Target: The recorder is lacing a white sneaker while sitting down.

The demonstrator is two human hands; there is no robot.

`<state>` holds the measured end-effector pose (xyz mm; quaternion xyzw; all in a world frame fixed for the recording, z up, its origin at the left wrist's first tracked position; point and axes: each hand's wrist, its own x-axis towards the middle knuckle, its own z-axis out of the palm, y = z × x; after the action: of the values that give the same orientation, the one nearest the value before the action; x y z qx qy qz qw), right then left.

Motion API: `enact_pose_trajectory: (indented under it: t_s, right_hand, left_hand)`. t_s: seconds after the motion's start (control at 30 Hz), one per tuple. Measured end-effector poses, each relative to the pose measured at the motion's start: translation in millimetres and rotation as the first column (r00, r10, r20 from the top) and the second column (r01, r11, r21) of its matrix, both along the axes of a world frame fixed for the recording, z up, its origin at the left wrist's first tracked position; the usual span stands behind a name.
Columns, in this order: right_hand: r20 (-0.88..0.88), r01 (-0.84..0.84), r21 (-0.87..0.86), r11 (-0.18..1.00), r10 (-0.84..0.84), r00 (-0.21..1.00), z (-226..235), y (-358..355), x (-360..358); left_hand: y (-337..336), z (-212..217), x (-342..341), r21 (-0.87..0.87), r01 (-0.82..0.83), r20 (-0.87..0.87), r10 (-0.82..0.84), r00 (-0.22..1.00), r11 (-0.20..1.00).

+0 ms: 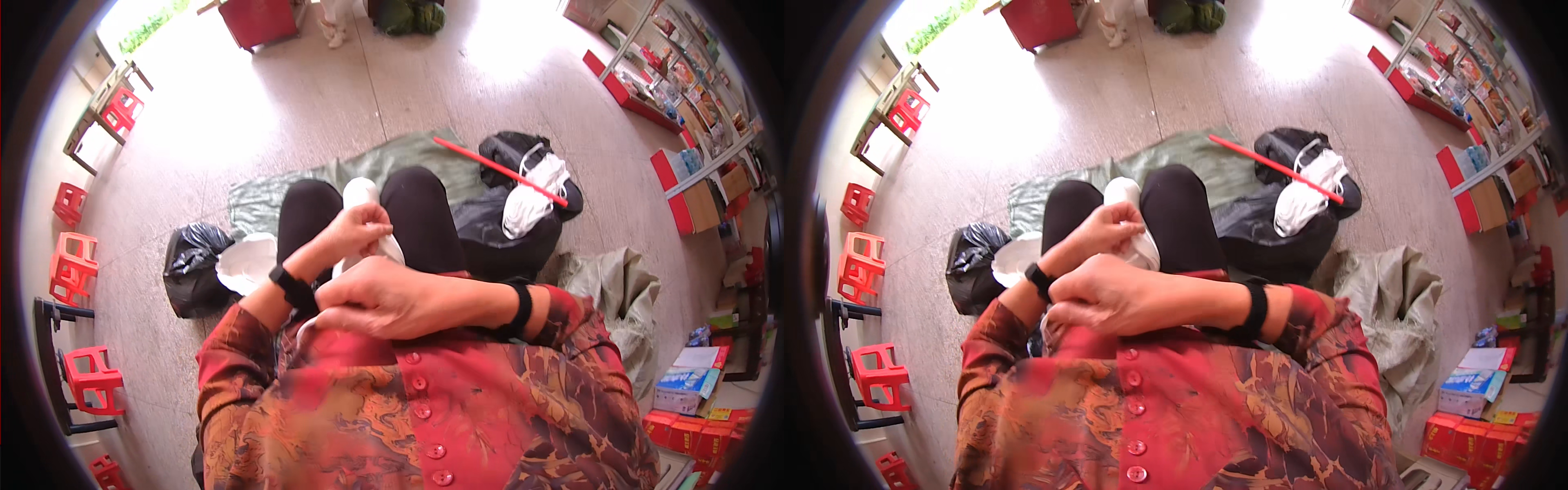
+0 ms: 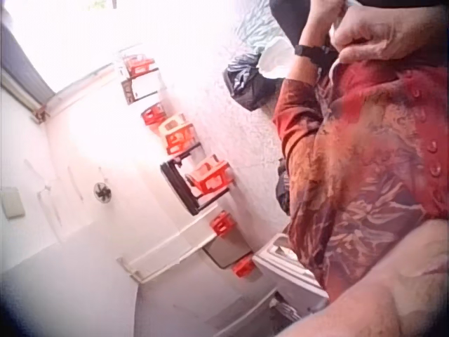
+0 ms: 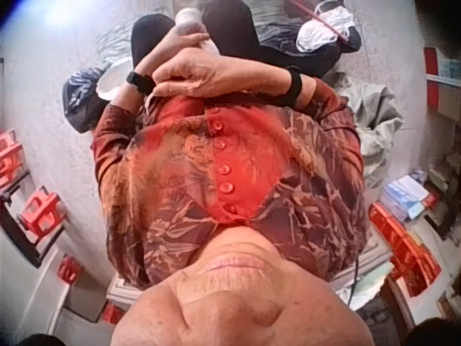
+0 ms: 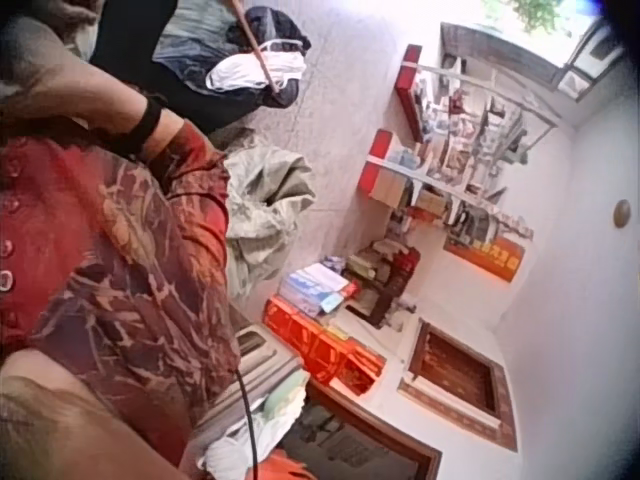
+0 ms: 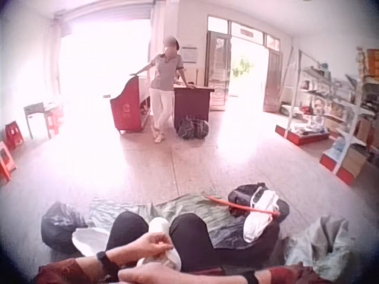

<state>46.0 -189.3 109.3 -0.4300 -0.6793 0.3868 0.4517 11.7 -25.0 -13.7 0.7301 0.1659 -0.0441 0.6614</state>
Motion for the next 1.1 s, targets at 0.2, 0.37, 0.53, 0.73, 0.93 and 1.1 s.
enact_pose_trajectory:
  t_s: [0.2,0.37,0.53,0.73,0.93,1.1]
  right_hand:
    - [-0.180,0.265,-0.185,0.946,-0.298,0.937,26.5,-13.7,77.0]
    - [-0.250,0.298,-0.251,0.921,-0.359,0.899,27.3,-15.1,96.6]
    - [-0.176,0.381,-0.128,0.916,-0.399,0.900,15.2,-6.8,110.6]
    - [0.150,0.540,0.030,0.841,-0.538,0.830,-40.7,-5.0,142.8]
    - [0.359,0.209,0.000,0.978,-0.195,0.913,-104.2,-30.1,83.0]
    - [0.190,-0.002,-0.198,0.980,0.040,0.981,-87.1,-25.5,43.3]
  left_hand:
    - [-14.1,70.3,-47.8,0.780,-0.187,0.365,-0.191,0.911,0.598]
    - [-38.9,72.1,-64.1,0.987,-0.156,0.096,-0.896,0.434,0.030]
    - [-48.0,84.8,-51.8,0.677,-0.157,-0.456,-0.578,0.677,-0.719]
    - [-26.5,55.4,-41.6,0.960,0.025,-0.182,-0.556,0.811,-0.279]
    - [14.1,4.9,-48.2,0.013,0.128,0.008,-0.128,0.992,0.992]
    - [3.6,-7.5,-57.1,-0.259,0.068,0.164,-0.026,0.986,0.964]
